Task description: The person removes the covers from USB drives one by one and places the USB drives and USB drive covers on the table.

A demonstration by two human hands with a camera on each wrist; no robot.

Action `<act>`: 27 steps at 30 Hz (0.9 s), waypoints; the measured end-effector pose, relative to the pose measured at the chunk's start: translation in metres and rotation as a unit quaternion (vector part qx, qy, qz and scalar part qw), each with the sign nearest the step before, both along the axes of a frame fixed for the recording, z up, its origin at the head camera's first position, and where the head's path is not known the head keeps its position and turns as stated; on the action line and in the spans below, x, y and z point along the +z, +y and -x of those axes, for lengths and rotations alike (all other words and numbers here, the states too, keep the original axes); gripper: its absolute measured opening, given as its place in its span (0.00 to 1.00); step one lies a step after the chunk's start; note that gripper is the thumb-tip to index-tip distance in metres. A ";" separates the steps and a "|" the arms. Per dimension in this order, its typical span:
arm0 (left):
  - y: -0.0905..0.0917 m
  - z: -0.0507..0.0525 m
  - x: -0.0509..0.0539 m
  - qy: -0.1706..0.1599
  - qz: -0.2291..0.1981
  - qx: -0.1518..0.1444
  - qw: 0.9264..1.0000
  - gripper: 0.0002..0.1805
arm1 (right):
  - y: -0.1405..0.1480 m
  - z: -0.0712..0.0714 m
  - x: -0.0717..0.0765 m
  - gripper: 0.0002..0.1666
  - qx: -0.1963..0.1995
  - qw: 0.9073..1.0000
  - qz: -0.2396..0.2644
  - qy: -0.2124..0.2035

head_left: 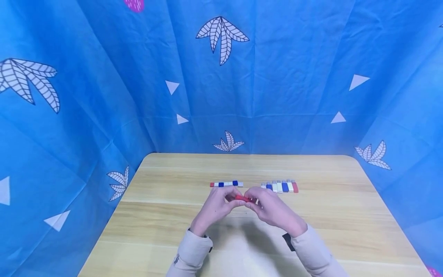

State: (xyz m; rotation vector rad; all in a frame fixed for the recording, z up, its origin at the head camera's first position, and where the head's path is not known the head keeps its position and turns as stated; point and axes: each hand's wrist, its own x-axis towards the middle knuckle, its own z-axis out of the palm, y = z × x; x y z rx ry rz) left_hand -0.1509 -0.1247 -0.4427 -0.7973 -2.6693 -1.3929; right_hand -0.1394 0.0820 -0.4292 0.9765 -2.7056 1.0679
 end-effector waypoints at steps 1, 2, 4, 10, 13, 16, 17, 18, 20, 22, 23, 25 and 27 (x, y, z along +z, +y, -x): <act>0.000 -0.001 0.000 0.005 0.000 -0.001 1.000 0.05 | 0.001 0.000 0.000 0.03 0.005 1.000 -0.004 -0.001; 0.001 -0.001 -0.001 0.013 0.001 -0.003 1.000 0.04 | 0.002 0.000 0.000 0.02 0.008 1.000 -0.007 -0.002; 0.001 -0.003 -0.002 0.028 0.004 -0.006 1.000 0.04 | 0.004 -0.002 -0.001 0.02 0.011 1.000 -0.009 0.002; 0.004 -0.009 -0.004 0.060 0.010 -0.007 0.998 0.06 | 0.009 -0.005 -0.006 0.06 0.020 0.999 -0.002 0.031; 0.006 -0.010 -0.005 0.058 0.001 -0.017 0.998 0.07 | 0.012 -0.005 -0.009 0.07 0.027 0.999 0.000 0.044; 0.006 -0.013 -0.008 0.049 0.001 -0.029 0.998 0.08 | 0.015 -0.005 -0.012 0.07 0.037 0.998 -0.009 0.057; 0.006 -0.013 -0.008 0.043 0.001 -0.030 0.999 0.09 | 0.015 -0.005 -0.013 0.07 0.042 0.997 -0.013 0.062; 0.006 -0.014 -0.009 0.038 0.002 -0.030 0.999 0.09 | 0.016 -0.005 -0.014 0.06 0.046 0.997 -0.015 0.067; 0.006 -0.016 -0.010 0.034 0.004 -0.032 0.999 0.10 | 0.017 -0.006 -0.015 0.06 0.050 0.996 -0.021 0.075; 0.007 -0.017 -0.011 0.028 0.003 -0.030 0.999 0.10 | 0.019 -0.006 -0.016 0.06 0.053 0.995 -0.021 0.078; 0.008 -0.017 -0.011 0.026 0.002 -0.030 0.999 0.10 | 0.020 -0.006 -0.015 0.06 0.052 0.995 -0.022 0.076; 0.010 -0.016 -0.011 0.026 0.002 -0.031 0.999 0.10 | 0.023 -0.006 -0.014 0.05 0.052 0.995 -0.027 0.075; 0.012 -0.016 -0.011 0.027 0.003 -0.033 0.999 0.10 | 0.027 -0.005 -0.012 0.04 0.055 0.995 -0.031 0.074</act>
